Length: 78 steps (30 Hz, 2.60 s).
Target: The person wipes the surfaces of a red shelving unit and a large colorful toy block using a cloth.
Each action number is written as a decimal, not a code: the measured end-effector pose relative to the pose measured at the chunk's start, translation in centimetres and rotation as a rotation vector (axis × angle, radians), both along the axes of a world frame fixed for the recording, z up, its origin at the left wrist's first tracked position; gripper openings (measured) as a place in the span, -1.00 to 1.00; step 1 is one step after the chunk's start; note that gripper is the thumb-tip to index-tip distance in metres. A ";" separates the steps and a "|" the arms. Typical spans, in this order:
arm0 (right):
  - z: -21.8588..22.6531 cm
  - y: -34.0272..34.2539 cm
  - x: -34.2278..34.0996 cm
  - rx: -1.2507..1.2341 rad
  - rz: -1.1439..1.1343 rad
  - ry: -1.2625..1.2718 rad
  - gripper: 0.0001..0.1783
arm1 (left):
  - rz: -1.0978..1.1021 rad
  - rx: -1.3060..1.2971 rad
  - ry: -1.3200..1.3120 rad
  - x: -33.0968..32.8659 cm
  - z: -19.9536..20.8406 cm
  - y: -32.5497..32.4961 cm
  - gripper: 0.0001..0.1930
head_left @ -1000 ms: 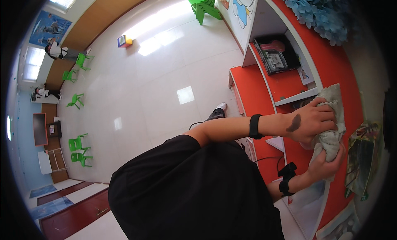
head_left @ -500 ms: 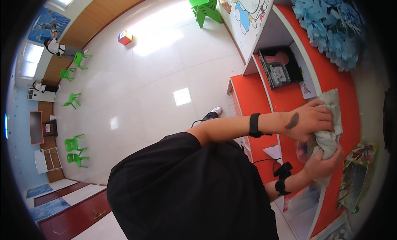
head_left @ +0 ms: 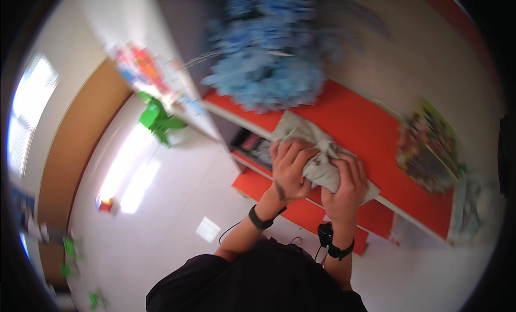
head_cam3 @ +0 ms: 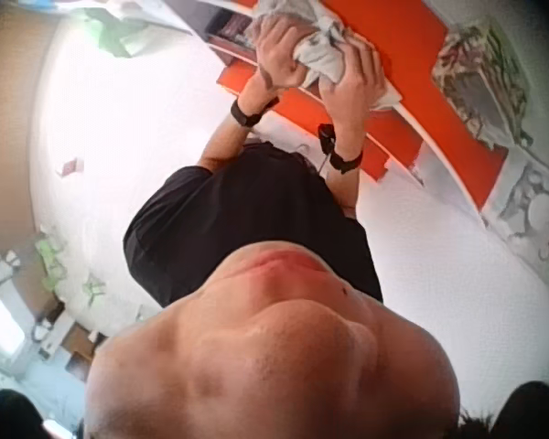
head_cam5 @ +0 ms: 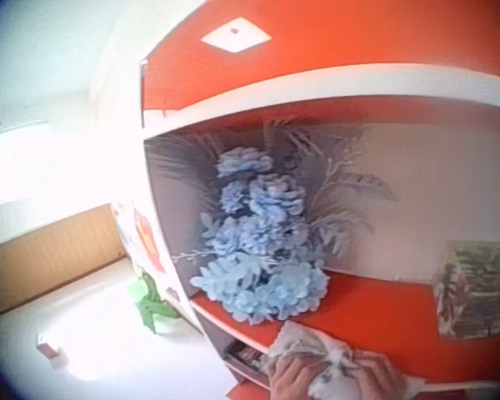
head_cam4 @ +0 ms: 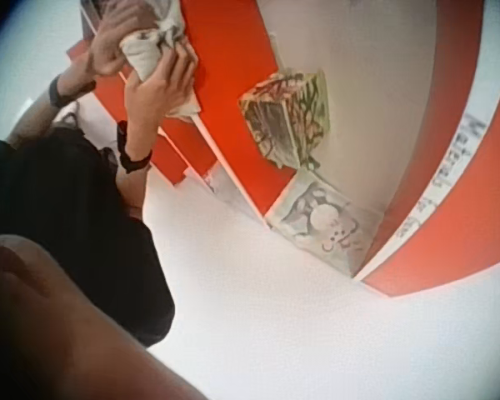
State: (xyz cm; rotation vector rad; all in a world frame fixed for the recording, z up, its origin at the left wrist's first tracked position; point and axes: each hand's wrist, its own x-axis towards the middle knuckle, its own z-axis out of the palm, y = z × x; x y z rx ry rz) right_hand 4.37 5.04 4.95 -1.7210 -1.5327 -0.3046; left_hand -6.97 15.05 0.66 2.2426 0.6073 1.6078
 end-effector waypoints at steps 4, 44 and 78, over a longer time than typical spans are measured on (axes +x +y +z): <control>-2.0 -4.0 4.2 0.102 -0.148 0.113 -0.69 | -0.135 -0.010 0.074 5.2 -0.5 -4.1 -0.52; -15.5 11.6 -11.1 0.041 0.356 0.096 -0.68 | -0.287 -0.208 0.049 -13.8 -15.4 11.3 -0.81; -23.6 -7.5 0.4 -0.245 -0.267 -0.043 -0.57 | -0.702 -0.042 0.425 -2.9 -21.5 -1.4 -0.54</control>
